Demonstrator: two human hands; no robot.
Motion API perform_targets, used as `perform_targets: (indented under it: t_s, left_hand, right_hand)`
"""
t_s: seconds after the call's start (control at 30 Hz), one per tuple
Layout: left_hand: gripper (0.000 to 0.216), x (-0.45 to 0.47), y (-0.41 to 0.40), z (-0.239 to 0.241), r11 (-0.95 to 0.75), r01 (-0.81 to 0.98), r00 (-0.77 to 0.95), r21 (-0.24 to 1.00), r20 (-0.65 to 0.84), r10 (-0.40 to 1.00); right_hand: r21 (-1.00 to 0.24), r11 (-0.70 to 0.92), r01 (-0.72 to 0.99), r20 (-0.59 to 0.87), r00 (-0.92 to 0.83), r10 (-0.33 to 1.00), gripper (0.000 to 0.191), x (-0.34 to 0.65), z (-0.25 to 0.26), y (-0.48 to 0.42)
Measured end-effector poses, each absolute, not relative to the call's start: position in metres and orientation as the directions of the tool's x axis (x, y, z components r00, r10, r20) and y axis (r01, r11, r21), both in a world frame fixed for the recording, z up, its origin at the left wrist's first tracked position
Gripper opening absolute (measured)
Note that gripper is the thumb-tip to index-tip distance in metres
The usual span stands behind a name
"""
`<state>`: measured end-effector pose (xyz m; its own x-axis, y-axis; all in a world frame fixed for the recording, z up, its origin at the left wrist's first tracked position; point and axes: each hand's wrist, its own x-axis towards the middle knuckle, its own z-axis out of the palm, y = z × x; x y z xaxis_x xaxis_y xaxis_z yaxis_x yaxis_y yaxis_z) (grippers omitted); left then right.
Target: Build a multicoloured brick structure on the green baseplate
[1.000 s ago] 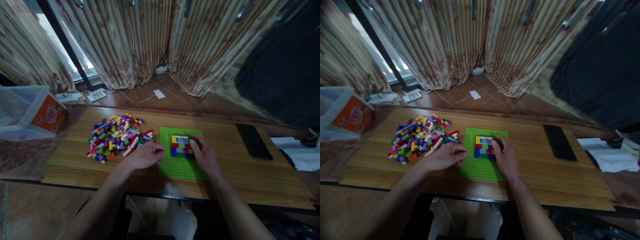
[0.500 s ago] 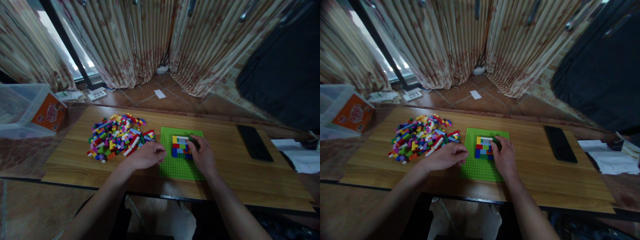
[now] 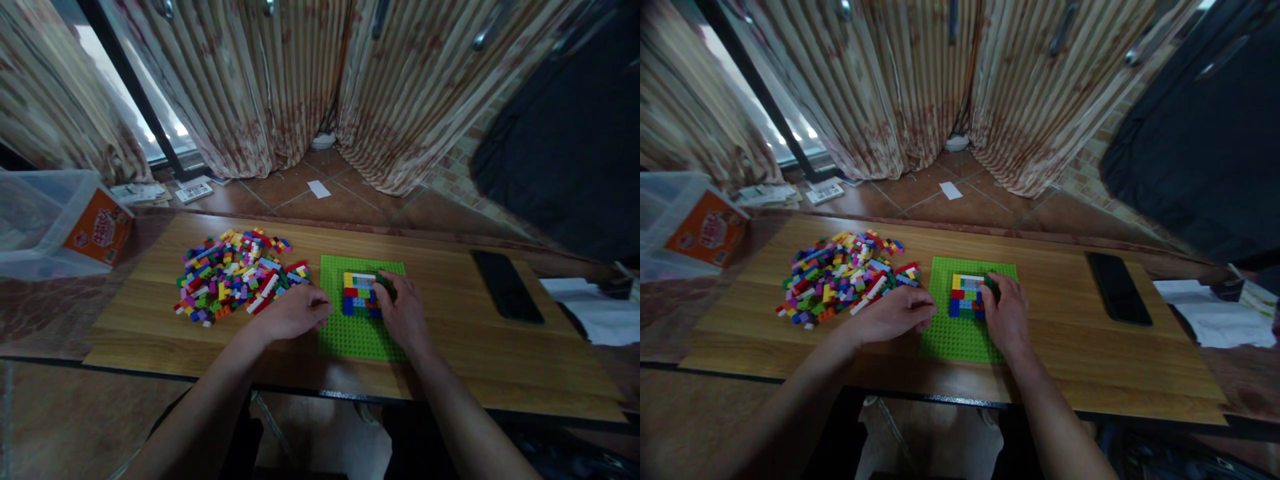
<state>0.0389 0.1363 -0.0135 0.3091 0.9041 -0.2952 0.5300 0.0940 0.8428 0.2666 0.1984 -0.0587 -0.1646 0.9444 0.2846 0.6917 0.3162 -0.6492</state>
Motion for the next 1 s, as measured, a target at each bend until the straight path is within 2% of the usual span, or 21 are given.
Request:
perform_targets:
  t_s: [0.1, 0.17, 0.23, 0.43, 0.57, 0.7, 0.83, 1.0]
  left_hand:
    - [0.03, 0.038, 0.136, -0.013, 0.094, 0.513, 0.319, 0.853, -0.292, 0.902]
    - [0.03, 0.038, 0.135, -0.012, 0.091, 0.514, 0.321, 0.853, -0.29, 0.902]
    - [0.03, 0.037, 0.136, -0.011, 0.082, 0.519, 0.315, 0.851, -0.28, 0.907]
    - [0.027, 0.03, 0.137, -0.012, 0.078, 0.508, 0.258, 0.858, -0.238, 0.936]
    - [0.025, 0.024, 0.136, -0.014, 0.102, 0.455, 0.223, 0.885, -0.224, 0.949]
    - [0.025, 0.015, 0.136, -0.008, 0.131, 0.36, 0.168, 0.924, -0.202, 0.965]
    - [0.025, 0.003, 0.137, 0.001, 0.144, 0.237, 0.061, 0.961, -0.162, 0.985]
    - [0.019, -0.011, 0.142, 0.0, 0.085, 0.153, -0.261, 0.985, -0.043, 0.964]
  right_hand:
    - [-0.798, 0.256, 0.546, 0.245, -0.094, 0.965, 0.045, 0.273, -0.057, 0.203]
    - [-0.851, 0.205, 0.484, 0.222, -0.024, 0.975, 0.046, 0.275, -0.056, 0.206]
    - [-0.837, 0.202, 0.509, 0.221, -0.022, 0.975, 0.045, 0.276, -0.057, 0.207]
    - [-0.649, 0.336, 0.683, 0.331, -0.144, 0.933, 0.039, 0.271, -0.057, 0.205]
    - [-0.711, 0.28, 0.645, 0.356, -0.013, 0.934, 0.039, 0.272, -0.047, 0.204]
    - [-0.729, 0.31, 0.61, 0.436, 0.064, 0.898, 0.036, 0.266, -0.035, 0.198]
    - [-0.709, 0.438, 0.553, 0.485, -0.069, 0.872, 0.027, 0.246, -0.029, 0.182]
    - [-0.604, 0.619, 0.502, 0.47, -0.403, 0.785, 0.018, 0.215, -0.033, 0.157]
